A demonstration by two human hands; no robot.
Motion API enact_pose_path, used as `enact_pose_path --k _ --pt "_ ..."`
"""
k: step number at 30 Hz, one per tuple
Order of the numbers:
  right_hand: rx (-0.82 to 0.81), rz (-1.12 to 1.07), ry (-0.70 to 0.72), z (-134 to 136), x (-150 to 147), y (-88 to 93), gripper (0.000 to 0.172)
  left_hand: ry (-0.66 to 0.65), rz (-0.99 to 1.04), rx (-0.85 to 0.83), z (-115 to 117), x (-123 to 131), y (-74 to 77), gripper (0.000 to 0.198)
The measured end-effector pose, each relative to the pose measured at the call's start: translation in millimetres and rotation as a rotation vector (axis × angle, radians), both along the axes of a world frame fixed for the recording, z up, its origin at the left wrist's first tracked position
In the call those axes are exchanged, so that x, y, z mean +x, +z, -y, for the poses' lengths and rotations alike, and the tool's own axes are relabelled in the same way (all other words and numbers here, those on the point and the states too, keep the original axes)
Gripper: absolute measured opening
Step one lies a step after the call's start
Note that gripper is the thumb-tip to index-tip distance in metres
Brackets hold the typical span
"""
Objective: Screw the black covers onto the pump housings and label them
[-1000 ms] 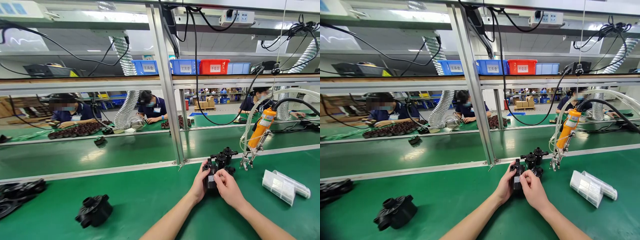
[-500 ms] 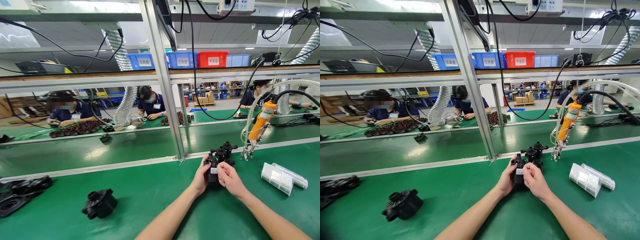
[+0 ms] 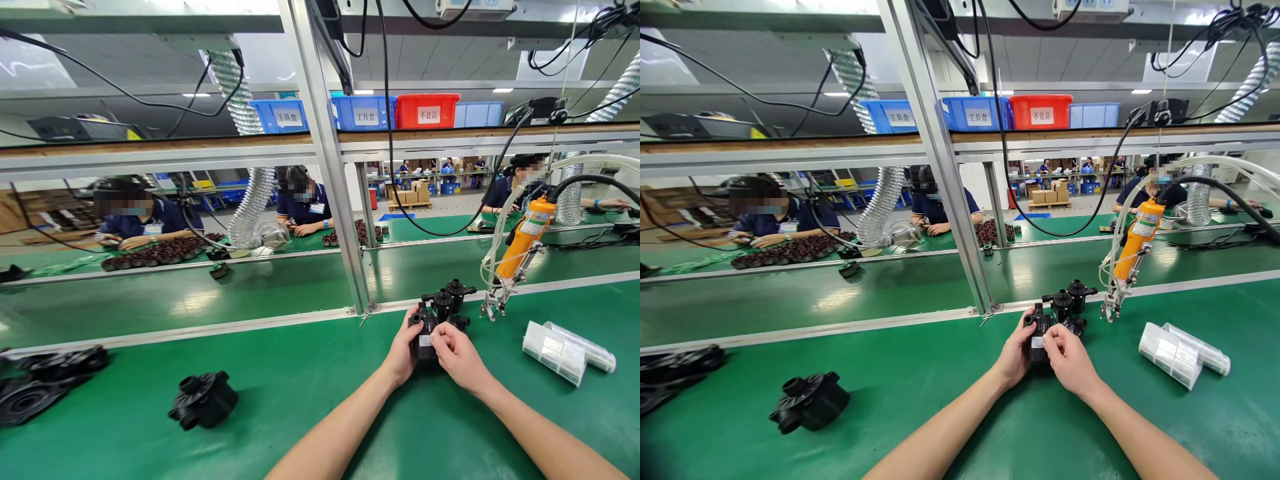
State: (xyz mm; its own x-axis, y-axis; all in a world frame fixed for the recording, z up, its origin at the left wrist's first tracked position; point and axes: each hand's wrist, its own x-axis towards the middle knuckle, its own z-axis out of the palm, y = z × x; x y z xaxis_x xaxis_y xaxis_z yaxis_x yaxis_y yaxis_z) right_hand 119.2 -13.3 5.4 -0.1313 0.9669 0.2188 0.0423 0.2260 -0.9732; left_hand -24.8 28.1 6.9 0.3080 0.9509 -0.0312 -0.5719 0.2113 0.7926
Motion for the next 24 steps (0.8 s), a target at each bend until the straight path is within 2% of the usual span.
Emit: enact_pose_path --k 5,9,11,13,16,18,20,22,24 --pt "0.085 0.12 -0.078 6 4 5.4 0.04 -0.017 -0.002 -0.003 -1 -2 0.3 0.064" --pt "0.172 0.328 -0.287 5 6 10.0 0.032 -0.007 -0.002 0.014 1 -1 -1.6 0.064" --pt "0.161 0.459 -0.392 4 3 14.5 0.038 -0.009 -0.019 0.074 2 2 -2.8 0.063" --pt "0.123 0.56 -0.424 3 -1 19.5 0.047 -0.007 -0.046 0.158 3 4 -3.8 0.06" --pt "0.1 0.692 -0.433 7 3 20.2 0.06 0.128 -0.129 0.206 2 5 -5.7 0.06" --pt "0.099 0.818 -0.47 12 12 11.5 0.074 0.247 -0.231 0.156 1 2 -9.4 0.073" --pt "0.066 0.963 -0.516 12 24 -3.8 0.086 0.299 -0.374 0.121 0 0 -17.2 0.096" --pt "0.012 1.018 -0.538 3 32 -20.3 0.093 0.268 -0.553 0.166 -4 1 -28.6 0.118" --pt "0.006 0.999 -0.575 -16 35 -32.0 0.091 0.204 -0.719 0.282 -17 6 -39.4 0.125"
